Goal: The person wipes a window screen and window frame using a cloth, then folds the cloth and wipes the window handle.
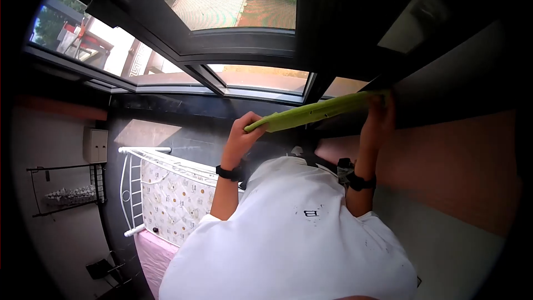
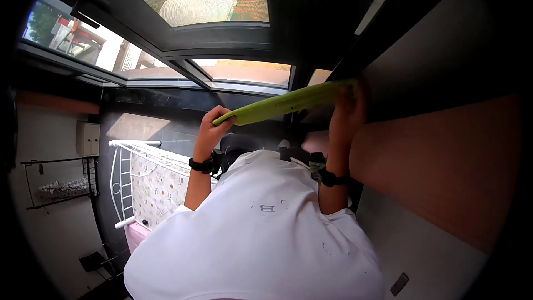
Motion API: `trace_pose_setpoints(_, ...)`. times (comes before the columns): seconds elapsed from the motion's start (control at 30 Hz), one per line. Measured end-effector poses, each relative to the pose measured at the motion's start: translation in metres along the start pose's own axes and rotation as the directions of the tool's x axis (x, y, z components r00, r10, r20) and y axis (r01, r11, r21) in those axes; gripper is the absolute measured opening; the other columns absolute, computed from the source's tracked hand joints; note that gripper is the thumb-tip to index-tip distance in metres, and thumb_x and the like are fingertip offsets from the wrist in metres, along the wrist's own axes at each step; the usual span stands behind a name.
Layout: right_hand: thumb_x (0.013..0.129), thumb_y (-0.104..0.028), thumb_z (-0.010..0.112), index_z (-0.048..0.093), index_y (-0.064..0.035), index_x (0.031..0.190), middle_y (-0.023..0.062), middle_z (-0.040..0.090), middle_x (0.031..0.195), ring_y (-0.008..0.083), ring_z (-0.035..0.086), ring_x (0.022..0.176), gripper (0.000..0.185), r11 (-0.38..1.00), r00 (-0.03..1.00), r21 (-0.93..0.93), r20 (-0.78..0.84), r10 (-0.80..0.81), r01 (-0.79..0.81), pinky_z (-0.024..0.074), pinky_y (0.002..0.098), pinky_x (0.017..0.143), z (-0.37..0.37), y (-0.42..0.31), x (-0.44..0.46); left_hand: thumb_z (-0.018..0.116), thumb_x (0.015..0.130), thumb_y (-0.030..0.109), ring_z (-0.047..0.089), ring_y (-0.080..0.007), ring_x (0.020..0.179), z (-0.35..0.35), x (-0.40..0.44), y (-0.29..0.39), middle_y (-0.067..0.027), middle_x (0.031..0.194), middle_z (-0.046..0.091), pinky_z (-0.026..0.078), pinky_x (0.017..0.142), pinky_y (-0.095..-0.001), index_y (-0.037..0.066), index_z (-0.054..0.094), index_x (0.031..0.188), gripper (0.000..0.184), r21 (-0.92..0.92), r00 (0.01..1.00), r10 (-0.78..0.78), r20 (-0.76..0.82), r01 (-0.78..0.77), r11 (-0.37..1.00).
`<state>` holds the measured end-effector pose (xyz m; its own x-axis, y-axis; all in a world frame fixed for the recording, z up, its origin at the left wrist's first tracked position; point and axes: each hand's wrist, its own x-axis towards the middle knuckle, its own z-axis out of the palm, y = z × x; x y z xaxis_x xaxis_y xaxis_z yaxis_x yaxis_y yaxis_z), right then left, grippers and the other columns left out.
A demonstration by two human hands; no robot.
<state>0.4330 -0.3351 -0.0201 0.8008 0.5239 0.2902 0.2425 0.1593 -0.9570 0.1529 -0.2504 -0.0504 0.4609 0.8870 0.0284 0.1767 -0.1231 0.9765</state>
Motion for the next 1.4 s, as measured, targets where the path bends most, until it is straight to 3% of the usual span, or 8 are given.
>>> trace_pose_setpoints(0.43, 0.089, -0.014, 0.056, 0.052, 0.0004, 0.118, 0.0153, 0.055, 0.118, 0.0238, 0.056, 0.103, 0.033, 0.854, 0.897, -0.341, -0.064, -0.437, 0.392, 0.0449, 0.0322, 0.088, -0.021, 0.019, 0.045, 0.062, 0.083, 0.009, 0.042, -0.0044, 0.061, -0.039, 0.008, 0.089, 0.0014, 0.067, 0.052, 0.036, 0.054, -0.0202, 0.001, 0.058, 0.086, 0.009, 0.069, 0.973, 0.229, 0.018, -0.23, 0.971)
trace_pose_setpoints(0.6, 0.086, -0.013, 0.058, 0.054, 0.0015, 0.116, 0.0146, 0.057, 0.115, 0.0231, 0.056, 0.103, 0.033, 0.952, 0.972, -0.245, -0.096, -0.214, 0.185, 0.0444, 0.0326, 0.088, -0.026, -0.019, 0.027, 0.055, 0.091, 0.021, 0.043, -0.0071, 0.059, -0.035, 0.019, 0.106, -0.0021, 0.066, 0.053, 0.036, 0.055, -0.023, -0.001, 0.06, 0.086, 0.023, 0.049, 0.995, 0.088, 0.055, -0.091, 0.995)
trace_pose_setpoints(0.67, 0.085, -0.013, 0.058, 0.054, 0.0018, 0.115, 0.0143, 0.058, 0.113, 0.0227, 0.056, 0.101, 0.034, 0.944, 0.985, -0.302, -0.065, -0.161, 0.134, 0.0447, 0.033, 0.088, -0.029, -0.023, 0.019, 0.052, 0.092, 0.022, 0.045, -0.0095, 0.064, -0.034, 0.029, 0.088, -0.0048, 0.072, 0.055, 0.039, 0.061, -0.024, -0.001, 0.061, 0.089, 0.025, 0.201, 0.972, 0.234, 0.037, -0.237, 0.951)
trace_pose_setpoints(0.73, 0.083, -0.013, 0.059, 0.055, 0.0021, 0.112, 0.0133, 0.06, 0.108, 0.0209, 0.058, 0.095, 0.033, 0.919, 0.97, -0.342, 0.207, -0.13, 0.196, 0.0462, 0.0321, 0.084, -0.042, -0.022, 0.006, 0.051, 0.093, 0.025, 0.046, -0.0118, 0.068, -0.036, 0.036, 0.079, -0.0062, 0.077, 0.056, 0.04, 0.067, -0.0242, -0.001, 0.061, 0.092, 0.027, 0.646, 0.79, 0.61, 0.062, -0.497, 0.579)
trace_pose_setpoints(0.8, 0.081, -0.01, 0.061, 0.058, 0.0002, 0.102, 0.0088, 0.061, 0.093, 0.0154, 0.057, 0.083, 0.024, 0.959, 0.91, -0.279, 0.387, 0.152, -0.042, 0.0466, 0.0283, 0.075, -0.048, -0.014, -0.006, 0.051, 0.093, 0.03, 0.049, -0.0073, 0.067, -0.047, 0.03, 0.068, -0.0001, 0.075, 0.057, 0.043, 0.066, -0.0226, 0.0, 0.062, 0.092, 0.032, 0.327, 1.0, -0.009, -0.004, 0.01, 0.945)
trace_pose_setpoints(0.9, 0.081, -0.011, 0.061, 0.057, 0.0007, 0.098, 0.0087, 0.06, 0.084, 0.013, 0.056, 0.077, 0.021, 0.901, 0.638, -0.407, 0.657, 0.402, -0.148, 0.0449, 0.0275, 0.07, -0.036, 0.024, -0.01, 0.05, 0.093, 0.036, 0.052, -0.002, 0.07, -0.059, 0.038, 0.043, 0.0024, 0.075, 0.058, 0.043, 0.062, -0.0189, 0.0, 0.06, 0.091, 0.037, 0.032, 0.966, -0.222, 0.136, 0.219, 0.975)
trace_pose_setpoints(1.1, 0.08, -0.004, 0.059, 0.054, 0.0011, 0.104, 0.0059, 0.059, 0.09, 0.0114, 0.054, 0.083, 0.025, 0.919, 0.342, -0.352, 0.854, 0.393, -0.177, 0.0443, 0.0264, 0.073, 0.0, 0.05, -0.027, 0.05, 0.092, 0.04, 0.052, -0.0041, 0.065, -0.076, 0.038, -0.012, 0.0009, 0.071, 0.057, 0.043, 0.059, -0.0204, -0.001, 0.059, 0.086, 0.043, 0.191, 0.965, -0.262, 0.024, 0.252, 0.949)
trace_pose_setpoints(1.4, 0.08, -0.006, 0.059, 0.045, -0.0086, 0.124, 0.0036, 0.052, 0.08, 0.0098, 0.051, 0.077, 0.046, 0.858, 0.304, -0.227, 0.868, 0.393, -0.461, 0.0429, 0.0236, 0.071, 0.047, 0.016, -0.041, 0.048, 0.094, 0.038, 0.044, -0.0041, 0.067, -0.038, 0.002, 0.0, 0.0022, 0.071, 0.053, 0.039, 0.06, -0.0196, -0.001, 0.06, 0.091, 0.042, 0.054, 0.978, -0.202, -0.054, 0.204, 0.977)
